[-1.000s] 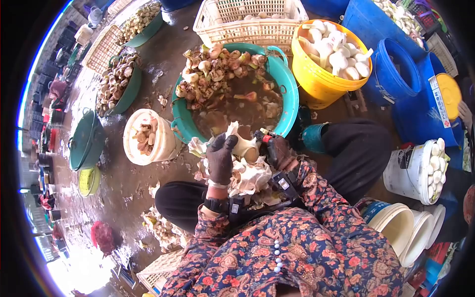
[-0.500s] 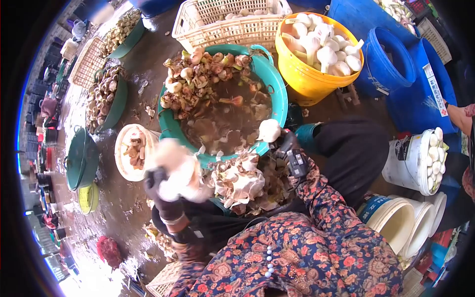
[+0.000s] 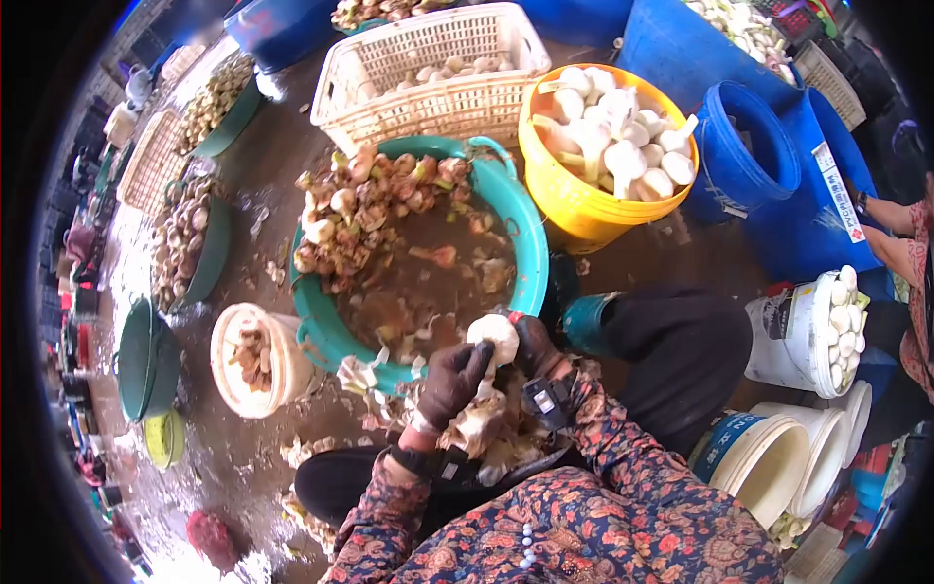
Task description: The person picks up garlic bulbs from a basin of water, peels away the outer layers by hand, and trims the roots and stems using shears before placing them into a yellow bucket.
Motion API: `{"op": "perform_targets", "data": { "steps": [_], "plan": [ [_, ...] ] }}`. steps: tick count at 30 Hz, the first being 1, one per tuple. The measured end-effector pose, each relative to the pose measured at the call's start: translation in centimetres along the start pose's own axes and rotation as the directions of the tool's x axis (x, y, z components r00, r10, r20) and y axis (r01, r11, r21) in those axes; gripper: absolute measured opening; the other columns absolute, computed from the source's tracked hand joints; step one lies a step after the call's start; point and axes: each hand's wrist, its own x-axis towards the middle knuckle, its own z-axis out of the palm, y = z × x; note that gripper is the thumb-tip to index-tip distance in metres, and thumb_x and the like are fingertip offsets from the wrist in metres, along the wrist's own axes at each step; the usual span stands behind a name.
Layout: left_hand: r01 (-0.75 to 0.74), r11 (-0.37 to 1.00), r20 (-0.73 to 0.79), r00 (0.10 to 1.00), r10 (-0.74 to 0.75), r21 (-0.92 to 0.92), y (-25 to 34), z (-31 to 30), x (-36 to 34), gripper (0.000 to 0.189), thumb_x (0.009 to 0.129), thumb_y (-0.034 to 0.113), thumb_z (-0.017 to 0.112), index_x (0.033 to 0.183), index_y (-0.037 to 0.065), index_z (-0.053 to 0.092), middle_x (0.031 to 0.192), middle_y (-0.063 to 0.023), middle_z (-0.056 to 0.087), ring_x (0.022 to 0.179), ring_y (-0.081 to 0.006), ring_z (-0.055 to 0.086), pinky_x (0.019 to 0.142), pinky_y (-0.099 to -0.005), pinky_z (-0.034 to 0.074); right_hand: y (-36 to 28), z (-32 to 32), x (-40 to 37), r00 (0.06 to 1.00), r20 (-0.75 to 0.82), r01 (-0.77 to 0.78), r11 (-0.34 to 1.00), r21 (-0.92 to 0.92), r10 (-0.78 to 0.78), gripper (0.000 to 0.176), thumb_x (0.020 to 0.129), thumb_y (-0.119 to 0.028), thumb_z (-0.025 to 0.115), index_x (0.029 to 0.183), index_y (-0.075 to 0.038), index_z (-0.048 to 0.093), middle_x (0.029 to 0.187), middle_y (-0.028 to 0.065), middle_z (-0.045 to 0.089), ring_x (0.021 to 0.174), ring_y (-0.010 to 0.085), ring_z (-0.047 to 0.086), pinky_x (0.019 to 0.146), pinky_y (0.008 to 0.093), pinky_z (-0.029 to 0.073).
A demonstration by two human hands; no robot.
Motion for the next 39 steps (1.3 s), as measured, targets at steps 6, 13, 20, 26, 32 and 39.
{"op": "perform_targets", "data": {
  "steps": [6,13,20,26,32,39],
  "plan": [
    [-0.604,0.788,0.422,0.75,0.509,0.123,7.5,0.8,0.7,0.014,0.082,0.017,0.063,0.082,0.003,0.062,0.065,-0.0118,0.061,0.058,-0.0152,0.058,0.055,-0.0292,0.044,-3.7,-0.4,2.0,0.807,-0.528,-0.115,0.948,0.296,0.263,0.011,0.086,-0.012,0.056,0.09,-0.004,0.062,0.084,0.0009,0.06,0.073,0.0083,0.054,0.064,0.0252,0.045],
    [0.235,0.927,-0.368,0.922,-0.118,0.293,-11.9,-9.0,17.1,0.038,0.075,0.037,0.069,0.094,0.006,0.06,0.081,-0.0109,0.062,0.067,-0.0171,0.057,0.059,-0.0328,0.047,-22.5,-7.8,5.3,0.259,-0.451,0.198,0.504,-0.841,-0.854,0.026,0.086,-0.018,0.058,0.101,0.003,0.06,0.096,0.0066,0.062,0.083,0.0132,0.056,0.078,0.0286,0.045],
    [0.231,0.972,-0.234,0.944,-0.232,-0.029,-16.6,-4.1,23.5,0.046,0.071,0.032,0.072,0.104,0.004,0.059,0.096,-0.0052,0.059,0.071,-0.0149,0.055,0.061,-0.0302,0.048,-28.2,-21.4,17.9,0.478,-0.342,-0.124,0.324,-0.938,-0.809,0.028,0.081,-0.026,0.061,0.098,-0.003,0.063,0.095,0.0161,0.063,0.09,0.0275,0.06,0.08,0.0331,0.046],
    [0.08,0.893,-0.086,0.988,-0.131,-0.443,-7.6,-3.2,16.1,0.027,0.074,0.016,0.071,0.094,0.002,0.059,0.083,-0.0001,0.06,0.07,-0.0089,0.054,0.065,-0.0232,0.046,-28.8,-10.6,12.9,0.576,-0.233,0.006,0.289,-0.957,-0.784,0.033,0.08,-0.036,0.057,0.086,-0.004,0.063,0.08,0.0206,0.062,0.078,0.039,0.06,0.067,0.0426,0.047],
    [-0.189,0.963,-0.142,0.966,0.218,0.19,-1.1,-3.3,6.7,0.04,0.067,0.019,0.076,0.099,0.004,0.06,0.092,-0.0053,0.061,0.08,-0.0142,0.058,0.076,-0.0273,0.046,-15.1,3.9,5.2,0.975,-0.112,-0.023,0.411,-0.911,-0.193,0.023,0.073,-0.031,0.062,0.075,-0.008,0.064,0.07,0.0175,0.061,0.069,0.0359,0.061,0.062,0.0456,0.047],
    [-0.133,0.744,-0.167,0.934,0.314,0.655,1.1,-3.2,0.5,0.051,0.059,0.031,0.077,0.104,0.014,0.061,0.093,-0.0116,0.058,0.081,-0.0311,0.059,0.069,-0.038,0.049,-11.7,6.0,1.0,0.999,0.007,0.025,0.427,-0.904,-0.043,0.025,0.075,-0.027,0.059,0.074,-0.003,0.063,0.07,0.02,0.061,0.07,0.0374,0.06,0.064,0.0447,0.047]
  ]
}}
